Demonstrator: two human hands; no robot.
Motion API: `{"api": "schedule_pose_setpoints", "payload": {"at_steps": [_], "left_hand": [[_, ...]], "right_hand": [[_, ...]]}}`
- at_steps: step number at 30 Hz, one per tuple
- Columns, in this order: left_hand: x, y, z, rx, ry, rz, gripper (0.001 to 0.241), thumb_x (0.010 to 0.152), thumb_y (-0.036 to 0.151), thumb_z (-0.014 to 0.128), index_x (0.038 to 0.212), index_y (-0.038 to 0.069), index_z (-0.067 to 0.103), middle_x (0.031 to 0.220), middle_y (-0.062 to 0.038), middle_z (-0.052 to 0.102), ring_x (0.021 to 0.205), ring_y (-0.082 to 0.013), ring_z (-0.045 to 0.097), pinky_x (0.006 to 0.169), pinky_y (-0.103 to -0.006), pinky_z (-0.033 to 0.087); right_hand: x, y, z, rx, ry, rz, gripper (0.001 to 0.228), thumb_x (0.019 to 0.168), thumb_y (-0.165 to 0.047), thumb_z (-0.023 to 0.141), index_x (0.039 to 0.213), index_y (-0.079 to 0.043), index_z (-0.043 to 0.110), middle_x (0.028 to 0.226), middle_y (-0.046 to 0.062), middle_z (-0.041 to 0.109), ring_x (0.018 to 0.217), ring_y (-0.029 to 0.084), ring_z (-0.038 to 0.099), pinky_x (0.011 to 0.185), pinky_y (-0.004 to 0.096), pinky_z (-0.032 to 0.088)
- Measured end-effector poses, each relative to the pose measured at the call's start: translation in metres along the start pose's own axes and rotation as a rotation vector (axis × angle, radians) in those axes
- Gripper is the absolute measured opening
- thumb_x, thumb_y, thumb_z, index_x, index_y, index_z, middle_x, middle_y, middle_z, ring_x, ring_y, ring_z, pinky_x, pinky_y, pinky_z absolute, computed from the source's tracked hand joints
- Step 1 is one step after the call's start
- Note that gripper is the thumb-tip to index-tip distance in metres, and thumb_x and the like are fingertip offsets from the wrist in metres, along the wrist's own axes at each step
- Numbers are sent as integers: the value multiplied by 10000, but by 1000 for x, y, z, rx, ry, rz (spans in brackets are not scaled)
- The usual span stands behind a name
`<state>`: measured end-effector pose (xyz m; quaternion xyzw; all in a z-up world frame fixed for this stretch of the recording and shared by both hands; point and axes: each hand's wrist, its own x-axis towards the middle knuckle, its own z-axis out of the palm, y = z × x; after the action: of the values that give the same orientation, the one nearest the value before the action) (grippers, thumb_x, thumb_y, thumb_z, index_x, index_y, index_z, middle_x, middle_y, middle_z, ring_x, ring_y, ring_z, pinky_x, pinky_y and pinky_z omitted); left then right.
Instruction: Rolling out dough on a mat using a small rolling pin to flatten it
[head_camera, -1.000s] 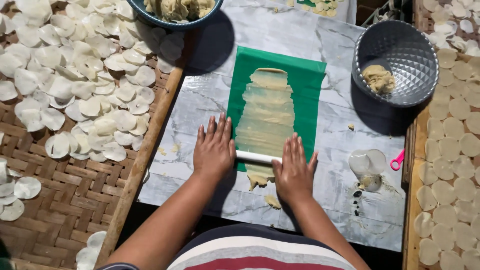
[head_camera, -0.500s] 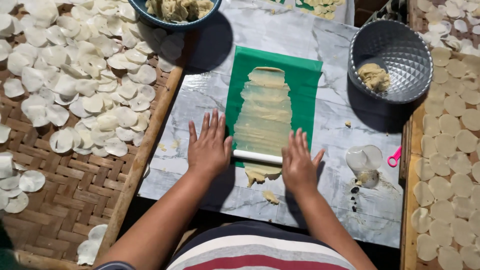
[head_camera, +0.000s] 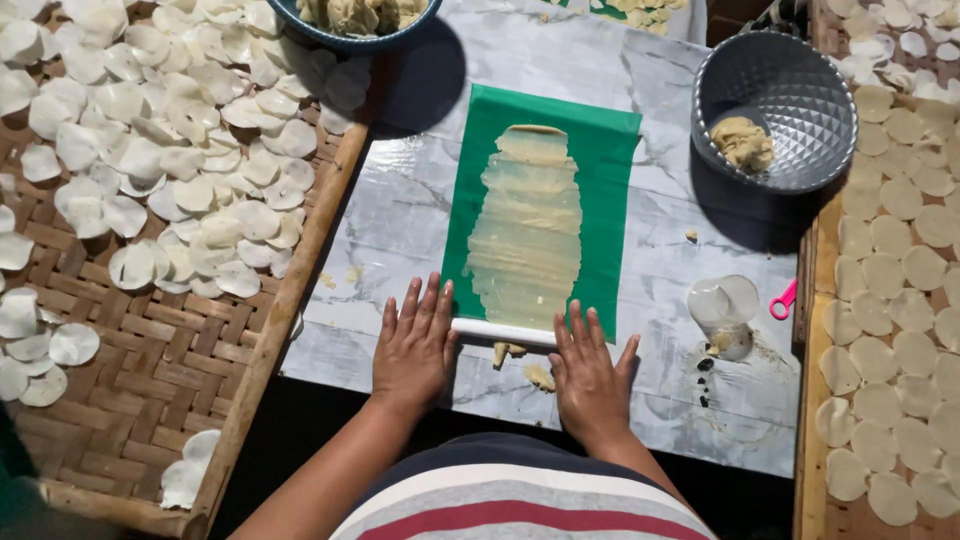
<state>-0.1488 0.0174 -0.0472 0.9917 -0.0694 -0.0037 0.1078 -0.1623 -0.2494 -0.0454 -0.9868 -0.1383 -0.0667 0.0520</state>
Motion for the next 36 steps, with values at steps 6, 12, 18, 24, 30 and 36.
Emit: {"api": "schedule_pose_setpoints", "payload": {"at_steps": [6, 12, 18, 24, 30, 36], "left_hand": [[-8, 2, -4, -17, 329, 138, 699, 944, 341, 516, 1602, 159, 366, 1679, -111, 311, 1551, -293, 261, 1239, -558, 105], [-19, 37, 9, -164, 529, 475, 259, 986, 226, 619, 1235, 184, 679, 1233, -50, 670, 1085, -254, 663, 894, -365, 528], [-15, 46, 21, -251, 491, 343, 640, 817, 433, 768, 1362, 157, 578, 1314, -106, 589, 1070, -286, 638, 775, -387, 538], [-5, 55, 17, -182, 485, 366, 190, 911, 230, 695, 1086, 163, 662, 1057, -55, 607, 980, -257, 658, 773, -315, 546], [-29, 47, -10, -212, 418, 415, 114, 958, 190, 635, 1070, 172, 643, 1024, -27, 600, 988, -219, 658, 815, -284, 569], [1, 34, -43, -556, 370, 54, 170, 972, 295, 686, 1040, 146, 641, 862, -63, 628, 790, -285, 699, 708, -396, 582]], "right_hand": [[7, 10, 4, -4, 43, -66, 348, 974, -415, 559, 1320, -436, 593, 1296, -181, 588, 1322, 73, 500, 1188, 505, 236], [10, 11, -4, 28, 10, -180, 279, 751, -324, 685, 977, -224, 555, 929, -27, 502, 936, 244, 580, 823, 440, 452], [-12, 27, -8, 402, 156, 137, 416, 855, -168, 607, 1269, -130, 596, 962, 103, 582, 913, 381, 644, 798, 474, 521], [17, 23, 4, 459, 142, 136, 409, 890, -126, 596, 1295, -69, 593, 1045, 182, 637, 985, 434, 651, 887, 505, 518], [16, 25, 4, 424, 112, 125, 416, 885, -124, 611, 1299, -103, 576, 1028, 153, 636, 990, 410, 654, 904, 497, 518], [17, 26, 6, 399, 150, 122, 392, 897, -163, 608, 1287, -134, 584, 997, 135, 627, 955, 397, 653, 876, 486, 528]]}}
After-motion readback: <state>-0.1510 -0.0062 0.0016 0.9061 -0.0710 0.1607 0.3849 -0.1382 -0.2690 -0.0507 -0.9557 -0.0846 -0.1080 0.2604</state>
